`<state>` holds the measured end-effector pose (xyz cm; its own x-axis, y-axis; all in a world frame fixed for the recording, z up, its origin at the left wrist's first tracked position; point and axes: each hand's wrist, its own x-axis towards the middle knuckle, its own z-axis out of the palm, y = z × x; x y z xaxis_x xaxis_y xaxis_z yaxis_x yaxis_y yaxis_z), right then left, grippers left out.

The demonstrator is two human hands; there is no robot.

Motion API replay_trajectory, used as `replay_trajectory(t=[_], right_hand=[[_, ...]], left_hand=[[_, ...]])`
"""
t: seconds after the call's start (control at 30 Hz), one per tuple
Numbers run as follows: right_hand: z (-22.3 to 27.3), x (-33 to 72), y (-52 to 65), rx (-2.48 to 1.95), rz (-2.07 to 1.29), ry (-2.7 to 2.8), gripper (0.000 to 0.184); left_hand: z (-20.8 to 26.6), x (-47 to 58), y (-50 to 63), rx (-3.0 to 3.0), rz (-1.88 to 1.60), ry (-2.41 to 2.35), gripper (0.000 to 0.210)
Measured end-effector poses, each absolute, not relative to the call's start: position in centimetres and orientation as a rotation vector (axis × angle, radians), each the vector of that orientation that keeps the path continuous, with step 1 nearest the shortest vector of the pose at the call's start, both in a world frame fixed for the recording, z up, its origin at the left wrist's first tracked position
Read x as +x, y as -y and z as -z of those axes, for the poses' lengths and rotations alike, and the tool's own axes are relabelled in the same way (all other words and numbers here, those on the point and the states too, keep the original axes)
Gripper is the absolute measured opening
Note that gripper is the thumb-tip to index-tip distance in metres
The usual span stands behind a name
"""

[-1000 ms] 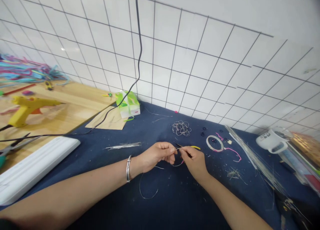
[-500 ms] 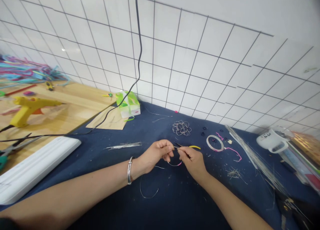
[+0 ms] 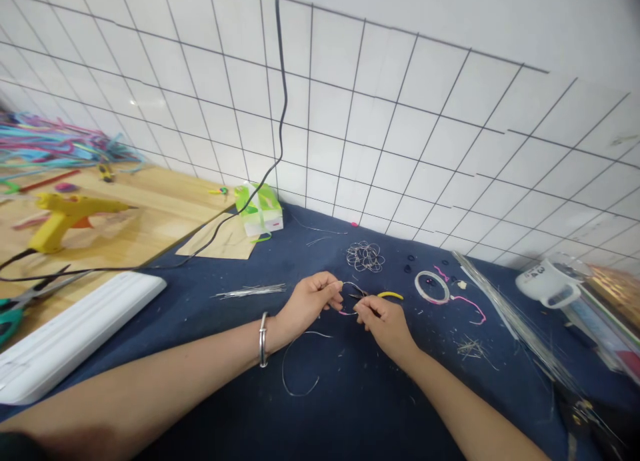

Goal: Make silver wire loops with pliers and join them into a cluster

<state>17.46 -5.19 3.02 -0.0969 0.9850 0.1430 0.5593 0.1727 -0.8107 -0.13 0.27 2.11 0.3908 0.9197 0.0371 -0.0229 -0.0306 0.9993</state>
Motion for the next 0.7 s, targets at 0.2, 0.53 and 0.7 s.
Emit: replay_trajectory(t=[0.2,0.53,0.7], right_hand=[[-3.1,17.2,5.4,-1.455,-0.718,1.795,0.024],[-2.8,17.9,4.8,-1.495,-0.939,1.587,0.023],[-2.6,17.8,4.8,-1.451,-0.906,1.632,0.026]], left_hand=[[-1.7,-0.2,-0.4,1.399,-0.92,-0.906,0.025],[-1.9,0.0,-0.5,1.396,-0.848,-0.811,0.025],[-3.9,-1.8,-2.7,1.752,-0.936,-0.919,0.024]])
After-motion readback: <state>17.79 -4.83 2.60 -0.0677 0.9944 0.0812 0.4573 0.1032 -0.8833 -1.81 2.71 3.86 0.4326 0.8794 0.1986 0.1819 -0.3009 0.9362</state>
